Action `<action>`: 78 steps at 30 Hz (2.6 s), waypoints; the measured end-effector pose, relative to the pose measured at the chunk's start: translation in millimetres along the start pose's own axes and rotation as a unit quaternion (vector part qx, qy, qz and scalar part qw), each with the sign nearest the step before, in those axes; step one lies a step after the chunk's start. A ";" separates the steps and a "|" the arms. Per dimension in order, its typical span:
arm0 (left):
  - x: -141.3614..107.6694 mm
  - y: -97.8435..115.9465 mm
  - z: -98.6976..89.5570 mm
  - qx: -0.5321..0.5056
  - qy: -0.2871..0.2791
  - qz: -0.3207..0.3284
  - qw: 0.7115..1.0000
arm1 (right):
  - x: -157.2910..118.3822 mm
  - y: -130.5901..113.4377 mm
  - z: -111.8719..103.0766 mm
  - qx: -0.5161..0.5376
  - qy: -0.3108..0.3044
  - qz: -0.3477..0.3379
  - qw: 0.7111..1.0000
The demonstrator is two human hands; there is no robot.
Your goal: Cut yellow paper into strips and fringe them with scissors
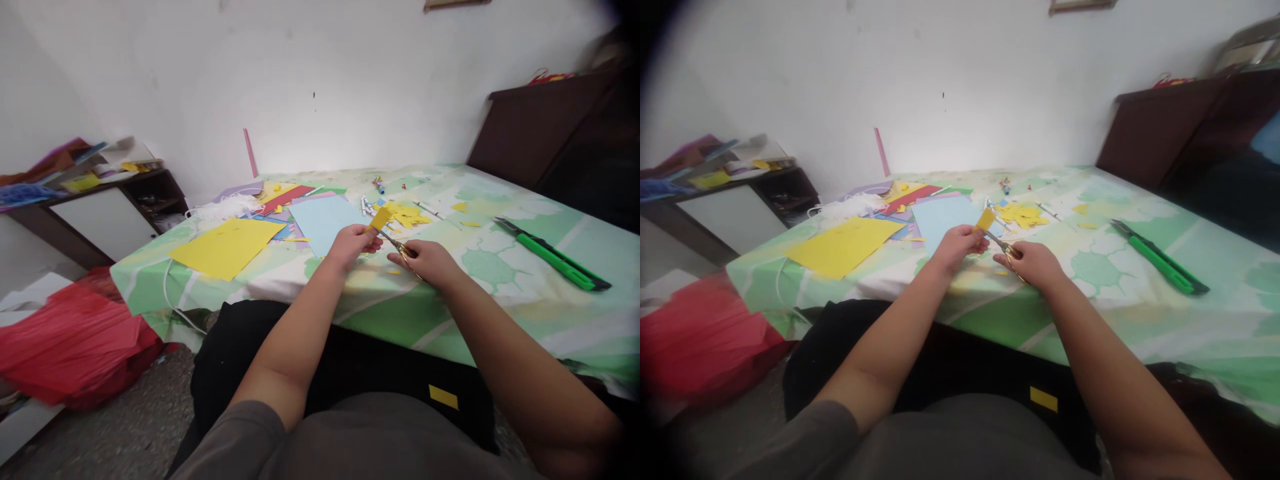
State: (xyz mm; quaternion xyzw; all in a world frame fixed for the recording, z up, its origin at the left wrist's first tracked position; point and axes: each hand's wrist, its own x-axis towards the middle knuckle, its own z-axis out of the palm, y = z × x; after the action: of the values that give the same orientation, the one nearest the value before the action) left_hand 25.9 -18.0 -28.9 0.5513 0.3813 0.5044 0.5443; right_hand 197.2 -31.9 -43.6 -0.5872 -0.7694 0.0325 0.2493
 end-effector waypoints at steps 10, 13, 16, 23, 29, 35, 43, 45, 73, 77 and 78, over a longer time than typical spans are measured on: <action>4.5 -5.3 -2.6 0.019 -0.031 0.001 0.999 | 1.2 1.8 0.9 -0.002 -0.008 0.002 1.000; 5.3 -5.8 -2.6 0.017 -0.030 0.002 0.999 | 1.8 3.0 2.0 -0.002 -0.010 0.007 1.000; 5.1 -5.3 -2.2 0.014 -0.025 0.003 1.000 | 2.3 3.6 2.3 -0.005 -0.011 0.009 1.000; 3.8 -4.3 -3.0 0.004 -0.028 -0.007 1.000 | 2.5 2.6 0.3 0.000 -0.008 0.017 1.000; 0.7 -0.5 -1.1 -0.001 -0.024 -0.020 1.000 | 0.5 1.4 -0.6 0.002 -0.002 0.012 1.000; -0.5 1.3 -1.8 -0.025 -0.008 -0.004 1.000 | -0.9 -0.3 -1.6 -0.004 -0.003 0.011 1.000; 2.0 1.3 -4.3 -0.037 0.052 0.013 0.998 | -2.2 -2.0 -1.5 -0.009 0.002 0.012 1.000; 2.5 0.9 -4.3 -0.042 0.060 0.015 0.997 | -2.3 -2.7 -2.1 -0.011 -0.005 0.013 1.000; -0.6 0.3 -0.2 0.020 -0.003 -0.017 1.000 | -0.6 -0.3 -0.1 -0.021 -0.005 0.007 1.000; -2.3 1.6 0.8 0.030 -0.009 -0.020 0.999 | -0.6 -0.7 -0.4 -0.022 -0.007 0.009 1.000; -2.3 1.6 0.6 0.030 -0.010 -0.020 0.999 | -0.5 -0.7 -0.5 -0.021 -0.008 0.011 1.000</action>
State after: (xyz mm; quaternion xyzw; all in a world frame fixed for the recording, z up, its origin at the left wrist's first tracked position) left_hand 25.8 -20.6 -27.6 0.5645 0.4017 0.4765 0.5412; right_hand 196.8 -32.7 -43.2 -0.6002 -0.7655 0.0237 0.2307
